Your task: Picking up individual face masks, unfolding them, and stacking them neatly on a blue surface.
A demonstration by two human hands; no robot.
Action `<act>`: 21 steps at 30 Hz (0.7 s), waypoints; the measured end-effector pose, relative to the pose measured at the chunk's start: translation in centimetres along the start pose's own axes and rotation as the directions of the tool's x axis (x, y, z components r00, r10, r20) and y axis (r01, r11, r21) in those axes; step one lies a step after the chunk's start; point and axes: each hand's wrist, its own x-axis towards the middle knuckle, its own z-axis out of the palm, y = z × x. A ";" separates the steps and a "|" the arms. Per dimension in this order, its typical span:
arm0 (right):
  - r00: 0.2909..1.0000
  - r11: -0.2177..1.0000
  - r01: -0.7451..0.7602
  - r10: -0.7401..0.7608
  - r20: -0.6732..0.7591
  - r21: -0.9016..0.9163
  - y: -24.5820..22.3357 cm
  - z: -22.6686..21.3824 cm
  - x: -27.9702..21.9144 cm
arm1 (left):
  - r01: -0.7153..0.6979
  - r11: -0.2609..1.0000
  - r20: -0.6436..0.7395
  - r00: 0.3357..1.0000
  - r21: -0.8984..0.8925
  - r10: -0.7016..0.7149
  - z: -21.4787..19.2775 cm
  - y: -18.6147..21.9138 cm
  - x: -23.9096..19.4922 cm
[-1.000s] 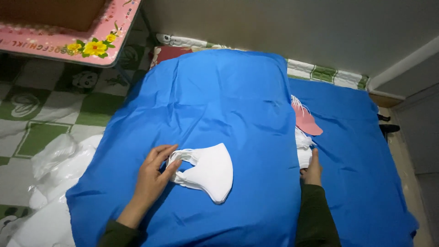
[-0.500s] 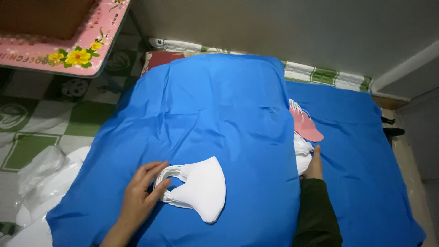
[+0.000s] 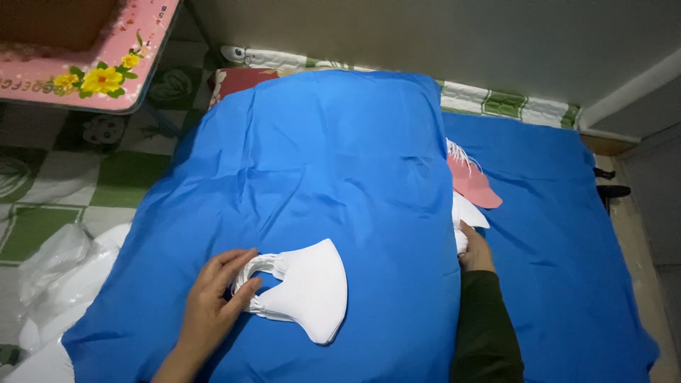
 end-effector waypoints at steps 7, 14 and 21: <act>1.000 0.999 -0.016 0.016 -0.015 0.040 0.3 0.9 -8.8 | -0.041 0.999 -0.004 0.999 0.012 0.041 0.0 -0.2 0.0; 0.956 0.878 0.289 -0.244 -0.162 0.381 4.7 -10.7 -9.6 | -0.113 0.994 -0.029 0.993 -0.010 0.113 -0.5 0.6 -0.3; 0.889 0.831 0.452 -0.449 -0.089 0.325 4.4 -23.9 -22.1 | -0.195 0.980 -0.049 0.980 -0.039 0.193 -0.7 0.3 -0.4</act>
